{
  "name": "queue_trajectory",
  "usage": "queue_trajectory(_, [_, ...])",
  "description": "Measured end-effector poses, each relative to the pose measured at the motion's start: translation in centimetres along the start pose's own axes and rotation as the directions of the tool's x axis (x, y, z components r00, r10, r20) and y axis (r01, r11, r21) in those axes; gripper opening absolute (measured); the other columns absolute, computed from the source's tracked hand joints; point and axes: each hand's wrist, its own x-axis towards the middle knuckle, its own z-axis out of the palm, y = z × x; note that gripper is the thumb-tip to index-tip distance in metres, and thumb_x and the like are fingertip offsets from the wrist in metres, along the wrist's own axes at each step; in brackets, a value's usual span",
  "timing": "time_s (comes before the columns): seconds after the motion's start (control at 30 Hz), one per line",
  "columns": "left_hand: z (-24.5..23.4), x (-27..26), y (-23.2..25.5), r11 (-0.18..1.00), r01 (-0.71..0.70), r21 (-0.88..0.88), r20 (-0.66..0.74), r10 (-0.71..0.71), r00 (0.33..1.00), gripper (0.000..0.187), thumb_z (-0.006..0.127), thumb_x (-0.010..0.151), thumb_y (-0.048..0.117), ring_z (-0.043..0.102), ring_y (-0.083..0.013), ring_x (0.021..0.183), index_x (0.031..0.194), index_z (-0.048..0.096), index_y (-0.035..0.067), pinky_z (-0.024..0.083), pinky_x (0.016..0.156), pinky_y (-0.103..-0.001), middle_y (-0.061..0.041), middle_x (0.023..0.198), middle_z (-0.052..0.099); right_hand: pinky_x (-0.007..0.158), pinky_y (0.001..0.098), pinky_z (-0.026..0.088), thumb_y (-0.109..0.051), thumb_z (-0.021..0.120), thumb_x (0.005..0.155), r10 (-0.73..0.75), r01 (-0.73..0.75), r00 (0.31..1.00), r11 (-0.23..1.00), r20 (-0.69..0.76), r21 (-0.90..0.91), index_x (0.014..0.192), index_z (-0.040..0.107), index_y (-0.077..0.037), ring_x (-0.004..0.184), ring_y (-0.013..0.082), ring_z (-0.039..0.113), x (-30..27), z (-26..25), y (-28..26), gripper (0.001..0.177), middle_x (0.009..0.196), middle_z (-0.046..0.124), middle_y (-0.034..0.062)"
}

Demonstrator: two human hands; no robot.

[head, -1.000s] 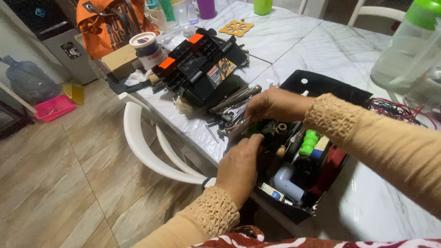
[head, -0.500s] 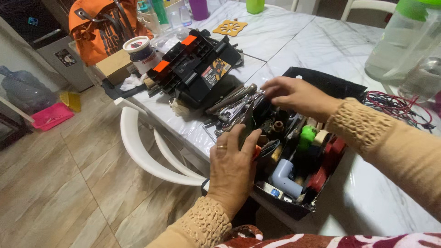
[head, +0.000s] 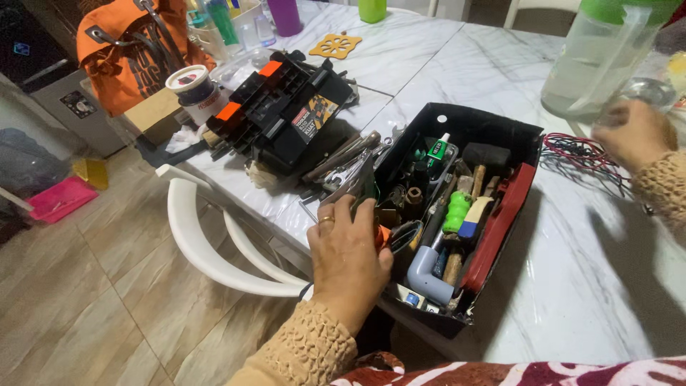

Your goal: The person empties a black toolbox and reorganizes its contents on a table. They handle various tools including hammers, wrenches, pliers, screwdrivers, and a roll of wire, placing them back into the toolbox in a more orderly fashion.

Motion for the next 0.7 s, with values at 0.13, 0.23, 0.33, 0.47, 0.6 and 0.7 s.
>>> queue_trajectory(0.13, [-0.5, 0.4, 1.1, 0.999, 0.024, -0.037, 0.026, -0.023, 0.999, 0.073, 0.086, 0.067, 0.018, 0.044, -0.0381, 0.125, 0.133, 0.055, 0.008, 0.037, 0.100, -0.051, -0.015, 0.130, 0.053, 0.093, 0.0472, 0.052, -0.038, 0.102, 0.064, 0.036, -0.007, 0.996, 0.942, 0.080, -0.336, 0.152, 0.041, 0.006, 0.111, 0.0421, 0.063, 1.9, 4.2, 8.3, 0.116, 0.126, 0.061, 0.0325])
queue_trajectory(0.23, [-0.7, 0.2, 1.5, 0.998, -0.018, -0.068, 0.011, 0.019, 1.000, 0.072, 0.085, 0.068, 0.018, 0.046, -0.0389, 0.122, 0.132, 0.055, 0.007, 0.040, 0.097, -0.050, -0.016, 0.128, 0.054, 0.087, 0.0484, 0.056, -0.040, 0.102, 0.062, 0.113, -0.055, 0.977, 0.952, 0.179, -0.300, 0.156, 0.035, 0.002, 0.103, 0.0402, 0.068, 1.2, 7.2, 11.4, 0.123, 0.120, 0.064, 0.0301])
queue_trajectory(0.33, [-0.6, 0.3, 2.1, 0.986, -0.113, -0.120, -0.035, 0.110, 0.993, 0.059, 0.078, 0.077, 0.014, 0.053, -0.0348, 0.117, 0.131, 0.058, 0.007, 0.043, 0.096, -0.047, -0.014, 0.126, 0.058, 0.075, 0.0496, 0.064, -0.037, 0.098, 0.067, 0.239, -0.173, 0.938, 0.950, 0.251, -0.259, 0.154, 0.042, -0.003, 0.083, 0.0369, 0.076, -0.5, 8.9, 12.2, 0.109, 0.100, 0.075, 0.0253])
queue_trajectory(0.47, [-0.3, 0.6, 2.9, 0.923, -0.191, -0.333, 0.022, 0.210, 0.977, 0.033, 0.069, 0.081, 0.006, 0.064, -0.0312, 0.103, 0.115, 0.069, 0.009, 0.052, 0.089, -0.041, -0.011, 0.110, 0.066, 0.068, 0.0420, 0.056, -0.035, 0.095, 0.079, 0.131, -0.094, 0.979, 0.970, 0.157, -0.225, 0.131, 0.061, -0.002, 0.075, 0.0307, 0.070, -3.9, 7.1, 11.0, 0.071, 0.096, 0.076, 0.0223])
queue_trajectory(0.6, [0.9, 1.1, 4.4, 0.815, -0.106, -0.570, 0.201, 0.264, 0.943, 0.021, 0.063, 0.086, 0.005, 0.071, -0.0286, 0.090, 0.106, 0.072, 0.005, 0.056, 0.081, -0.037, -0.012, 0.097, 0.071, 0.058, 0.0358, 0.048, -0.018, 0.084, 0.088, 0.263, -0.307, 0.947, 0.910, 0.183, 0.280, 0.122, 0.064, -0.001, 0.068, 0.0211, 0.064, -7.0, 3.4, 8.2, 0.043, 0.090, 0.072, 0.0182])
queue_trajectory(0.7, [2.0, 1.6, 5.4, 0.760, -0.030, -0.649, 0.272, 0.269, 0.924, 0.021, 0.060, 0.087, 0.004, 0.073, -0.0255, 0.088, 0.104, 0.072, 0.004, 0.057, 0.080, -0.034, -0.012, 0.097, 0.074, 0.053, 0.0334, 0.041, -0.012, 0.074, 0.095, 0.320, -0.432, 0.902, 0.678, 0.290, 0.594, 0.115, 0.060, -0.004, 0.063, 0.0175, 0.051, -8.7, 0.2, 6.8, 0.025, 0.084, 0.059, 0.0094])
